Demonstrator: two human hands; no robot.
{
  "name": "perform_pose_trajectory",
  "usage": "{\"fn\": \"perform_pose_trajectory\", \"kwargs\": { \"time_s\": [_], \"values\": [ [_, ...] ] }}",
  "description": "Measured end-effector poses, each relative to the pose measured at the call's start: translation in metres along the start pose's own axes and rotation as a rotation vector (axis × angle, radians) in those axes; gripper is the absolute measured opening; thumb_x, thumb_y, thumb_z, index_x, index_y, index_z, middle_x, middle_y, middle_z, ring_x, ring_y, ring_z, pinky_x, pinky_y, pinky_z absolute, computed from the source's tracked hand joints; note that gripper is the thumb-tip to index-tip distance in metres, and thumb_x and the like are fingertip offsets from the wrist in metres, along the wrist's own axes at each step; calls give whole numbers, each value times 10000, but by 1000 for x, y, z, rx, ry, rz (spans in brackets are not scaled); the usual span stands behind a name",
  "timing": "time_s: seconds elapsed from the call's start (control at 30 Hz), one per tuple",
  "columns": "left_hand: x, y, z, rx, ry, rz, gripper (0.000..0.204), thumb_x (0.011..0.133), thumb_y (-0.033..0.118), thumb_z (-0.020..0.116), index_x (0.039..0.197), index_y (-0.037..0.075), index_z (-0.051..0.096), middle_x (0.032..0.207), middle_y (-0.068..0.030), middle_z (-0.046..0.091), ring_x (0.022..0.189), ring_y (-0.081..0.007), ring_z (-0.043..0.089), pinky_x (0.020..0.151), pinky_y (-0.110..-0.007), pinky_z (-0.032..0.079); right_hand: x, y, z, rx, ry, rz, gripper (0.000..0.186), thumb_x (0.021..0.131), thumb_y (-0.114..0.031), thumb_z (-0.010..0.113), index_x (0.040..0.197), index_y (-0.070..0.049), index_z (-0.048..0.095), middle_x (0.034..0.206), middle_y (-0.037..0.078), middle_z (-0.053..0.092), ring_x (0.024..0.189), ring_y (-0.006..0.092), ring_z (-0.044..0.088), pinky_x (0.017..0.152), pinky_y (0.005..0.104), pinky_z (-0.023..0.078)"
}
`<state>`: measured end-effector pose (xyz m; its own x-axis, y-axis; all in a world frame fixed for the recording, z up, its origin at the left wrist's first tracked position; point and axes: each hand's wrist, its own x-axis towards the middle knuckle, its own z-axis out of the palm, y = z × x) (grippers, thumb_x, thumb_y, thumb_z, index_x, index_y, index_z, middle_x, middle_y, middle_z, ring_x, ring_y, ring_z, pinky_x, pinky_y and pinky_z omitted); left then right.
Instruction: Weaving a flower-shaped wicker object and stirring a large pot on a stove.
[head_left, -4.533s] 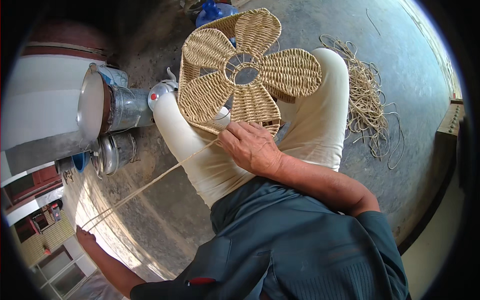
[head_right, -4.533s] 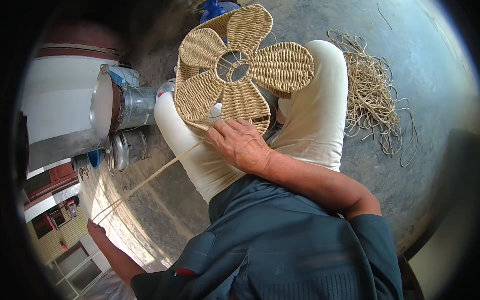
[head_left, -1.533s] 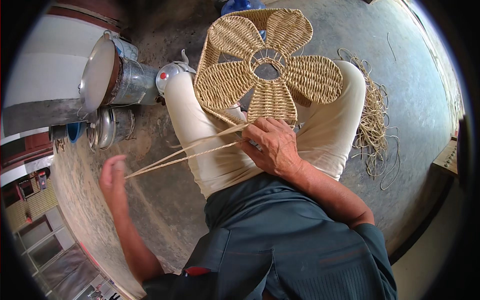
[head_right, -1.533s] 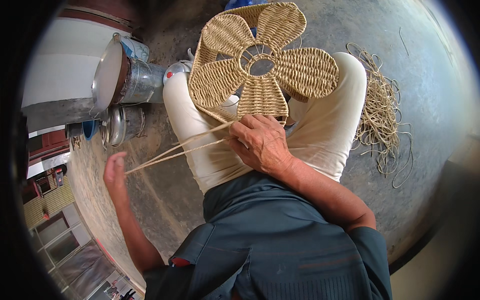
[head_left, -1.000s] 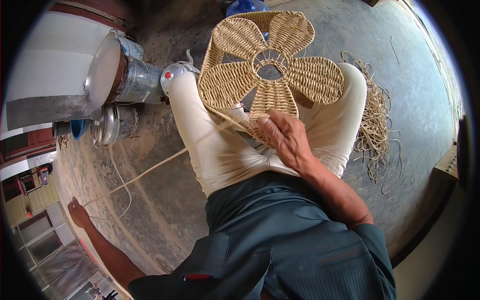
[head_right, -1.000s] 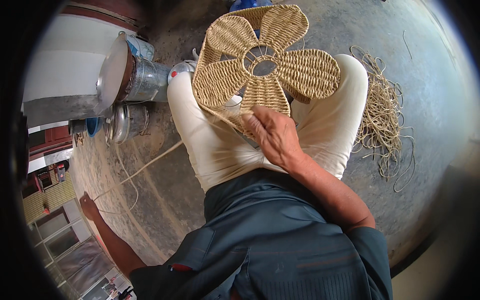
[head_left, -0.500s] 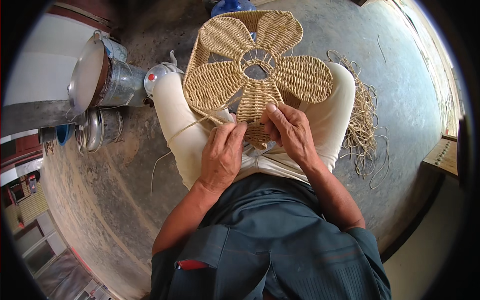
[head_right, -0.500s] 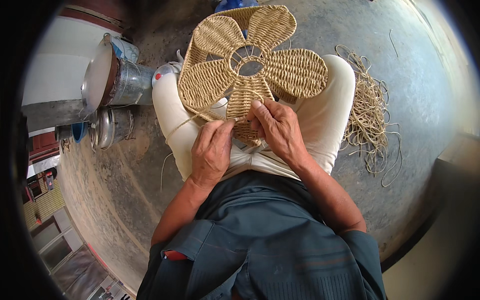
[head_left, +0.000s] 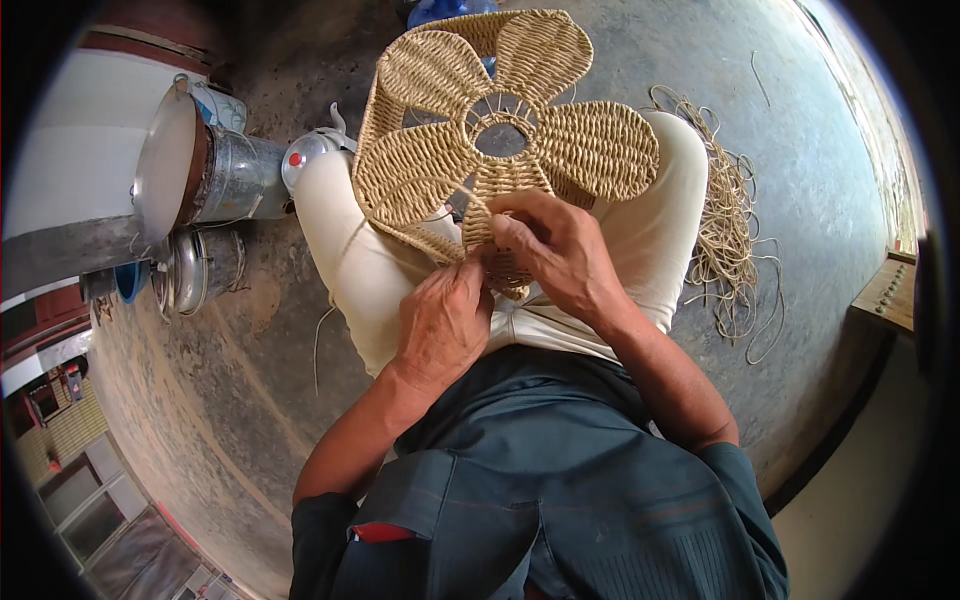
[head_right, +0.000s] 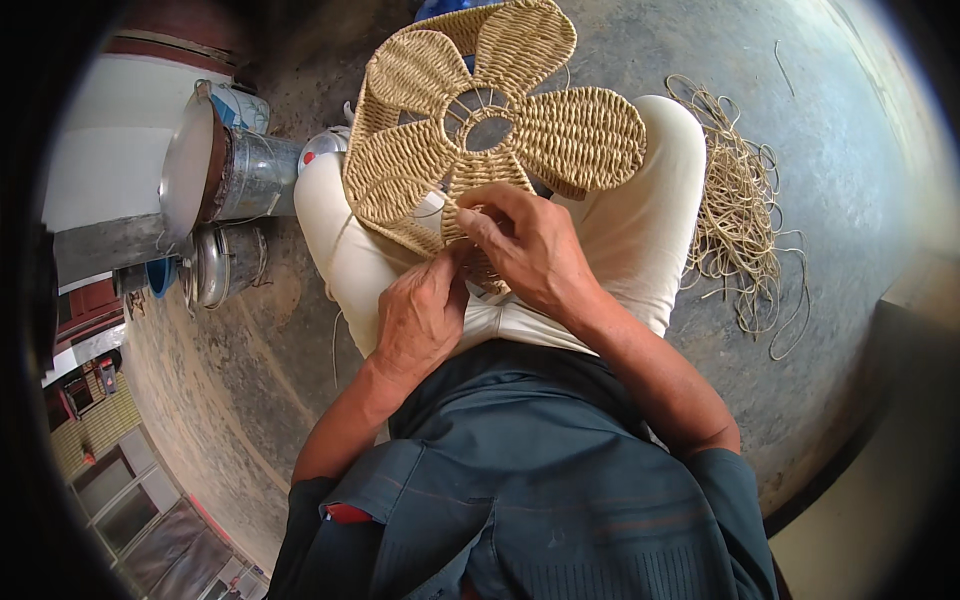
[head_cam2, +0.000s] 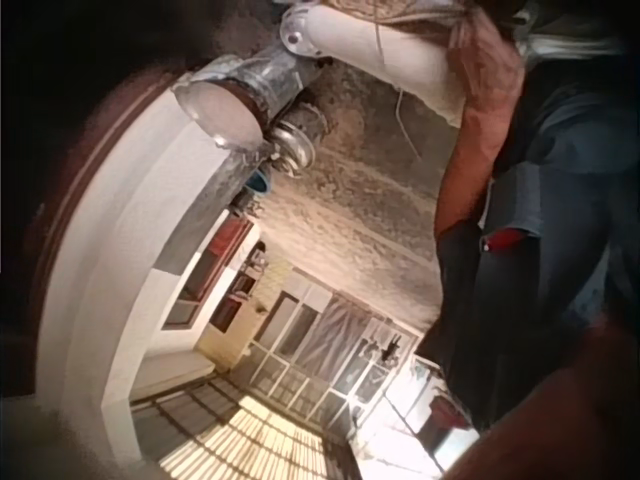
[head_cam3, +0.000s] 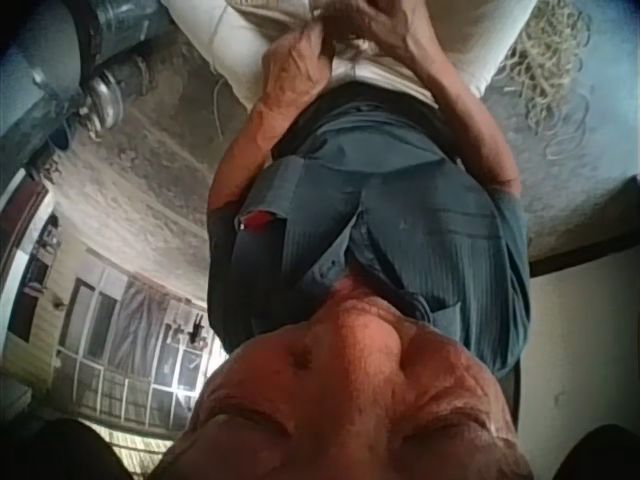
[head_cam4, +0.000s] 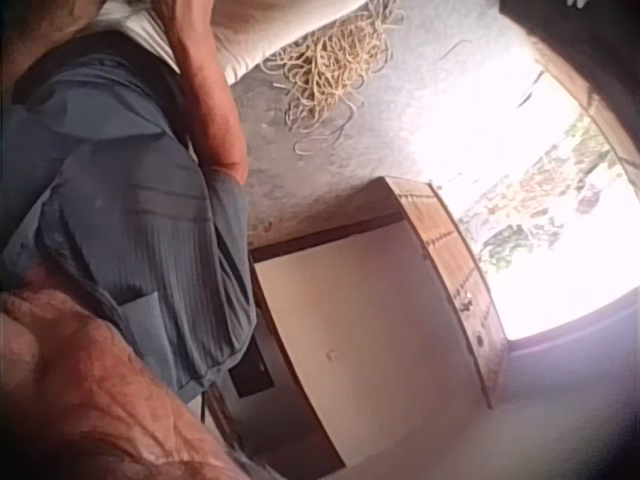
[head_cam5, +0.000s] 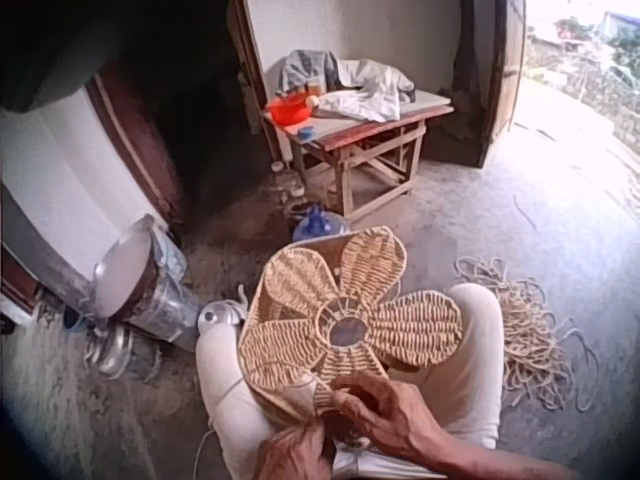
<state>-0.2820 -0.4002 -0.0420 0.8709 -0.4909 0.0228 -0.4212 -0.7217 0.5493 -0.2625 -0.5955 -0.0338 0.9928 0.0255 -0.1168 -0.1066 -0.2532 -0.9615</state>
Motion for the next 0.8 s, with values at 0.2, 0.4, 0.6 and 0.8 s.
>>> {"fn": "perform_pose_trajectory", "kwargs": {
  "time_s": [0.2,0.4,0.6,0.8],
  "values": [
    [7,4,-6,-190,-74,-148,306,1016,84,567,1303,2,634,955,-248,740,847,-451,713,803,-522,562,-43,37,-23,136,199,128,405,988,-95,724,1357,20,602,1071,50,687,967,124,654,866,302,559],
    [9,3,-9,-213,-100,-189,291,1022,120,599,1283,11,665,878,-250,716,781,-423,708,743,-490,546,-41,42,-9,680,65,439,504,971,-153,719,1424,-4,557,1243,49,661,1151,137,624,969,324,533],
    [14,8,-9,-253,-49,-228,261,981,66,663,1235,30,710,811,-157,684,713,-290,693,676,-426,528,-17,61,16,921,-99,478,345,939,-111,682,1269,-14,663,1151,67,717,998,176,693,859,352,581],
    [24,7,-24,168,343,58,554,947,80,742,1476,107,577,1232,-134,691,1121,-318,703,930,-444,566,-13,54,19,980,-40,541,297,919,-35,650,1213,-5,675,1107,82,729,954,200,709,855,378,600]
  ]
}}
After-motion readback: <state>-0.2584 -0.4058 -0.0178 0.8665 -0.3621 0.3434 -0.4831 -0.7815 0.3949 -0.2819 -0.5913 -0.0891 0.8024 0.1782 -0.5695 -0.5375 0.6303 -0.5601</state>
